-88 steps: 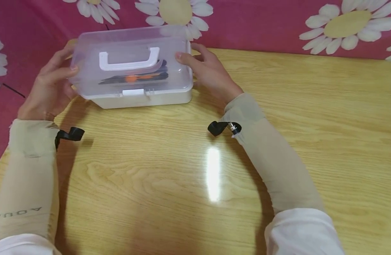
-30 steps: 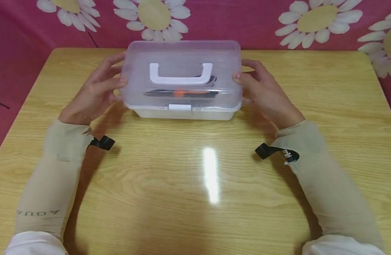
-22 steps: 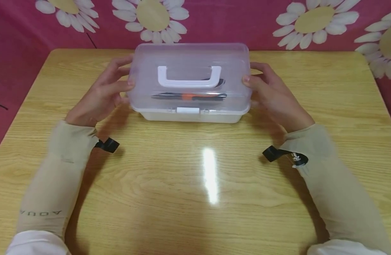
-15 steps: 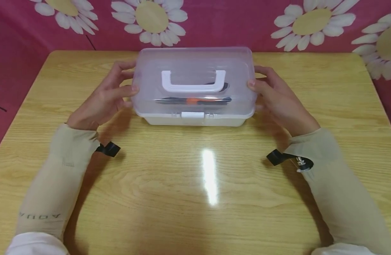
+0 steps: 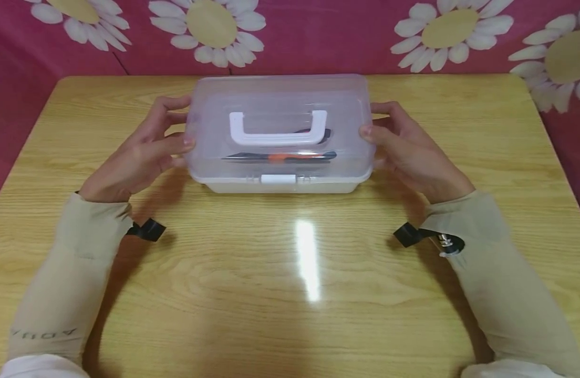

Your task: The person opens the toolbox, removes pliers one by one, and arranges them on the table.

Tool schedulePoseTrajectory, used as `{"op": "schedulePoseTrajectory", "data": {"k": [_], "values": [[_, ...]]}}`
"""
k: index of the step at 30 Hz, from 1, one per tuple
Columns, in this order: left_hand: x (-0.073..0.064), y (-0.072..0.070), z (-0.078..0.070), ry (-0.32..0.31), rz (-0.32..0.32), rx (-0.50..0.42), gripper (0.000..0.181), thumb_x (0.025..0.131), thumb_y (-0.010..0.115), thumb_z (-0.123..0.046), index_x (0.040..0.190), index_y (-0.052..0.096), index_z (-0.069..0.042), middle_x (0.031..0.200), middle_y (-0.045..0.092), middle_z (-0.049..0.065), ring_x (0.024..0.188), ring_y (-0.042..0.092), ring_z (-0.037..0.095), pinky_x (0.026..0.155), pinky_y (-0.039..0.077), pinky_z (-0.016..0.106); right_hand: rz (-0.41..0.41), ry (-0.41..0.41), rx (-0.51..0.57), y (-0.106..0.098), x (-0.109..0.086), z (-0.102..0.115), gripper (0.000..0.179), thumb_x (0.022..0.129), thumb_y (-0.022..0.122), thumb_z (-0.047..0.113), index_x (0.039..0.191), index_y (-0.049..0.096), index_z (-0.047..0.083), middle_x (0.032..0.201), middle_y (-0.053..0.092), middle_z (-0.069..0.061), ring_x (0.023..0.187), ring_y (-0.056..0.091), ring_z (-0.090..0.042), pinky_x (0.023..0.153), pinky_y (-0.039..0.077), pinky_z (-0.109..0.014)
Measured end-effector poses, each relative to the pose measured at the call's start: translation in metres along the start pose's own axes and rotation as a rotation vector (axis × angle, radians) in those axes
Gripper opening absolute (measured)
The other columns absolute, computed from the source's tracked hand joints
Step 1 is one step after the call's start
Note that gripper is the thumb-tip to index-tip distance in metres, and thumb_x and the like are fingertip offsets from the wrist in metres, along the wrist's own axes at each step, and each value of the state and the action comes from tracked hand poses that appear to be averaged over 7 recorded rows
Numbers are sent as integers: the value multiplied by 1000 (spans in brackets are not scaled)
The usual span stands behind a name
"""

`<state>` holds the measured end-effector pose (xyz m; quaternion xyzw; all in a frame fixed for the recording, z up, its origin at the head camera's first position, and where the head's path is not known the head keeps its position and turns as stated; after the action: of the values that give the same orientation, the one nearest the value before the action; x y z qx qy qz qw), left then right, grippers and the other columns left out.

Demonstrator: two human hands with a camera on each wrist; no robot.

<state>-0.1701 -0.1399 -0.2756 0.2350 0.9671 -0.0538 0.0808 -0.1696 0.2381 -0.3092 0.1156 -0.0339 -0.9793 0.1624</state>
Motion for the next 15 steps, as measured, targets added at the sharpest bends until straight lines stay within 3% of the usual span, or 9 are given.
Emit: {"op": "schedulePoseTrajectory", "data": {"k": [7, 15], "values": [[-5, -5, -2, -21, 6, 42, 65, 97, 60, -18, 153, 30, -32, 157, 32, 5, 138, 51, 32, 105, 57, 47, -3, -19, -47, 6, -1, 3, 40, 107, 55, 16, 146, 44, 21, 138, 51, -4, 114, 62, -20, 84, 65, -26], [-8, -9, -3, -31, 20, 43, 62, 98, 61, -12, 151, 32, -27, 155, 33, 9, 136, 52, 35, 96, 62, 33, -28, 17, -67, 9, -4, 1, 38, 106, 58, 17, 141, 46, 23, 133, 50, -4, 112, 61, -19, 81, 65, -28]]}}
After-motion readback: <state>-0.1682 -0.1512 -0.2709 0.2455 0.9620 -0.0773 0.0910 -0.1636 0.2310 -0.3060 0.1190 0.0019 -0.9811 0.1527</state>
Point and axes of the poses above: each hand's wrist, its own x-axis towards the middle knuckle, its own y-axis out of the palm, z = x × y, the point moved 6 cm from there along x, towards the middle knuckle
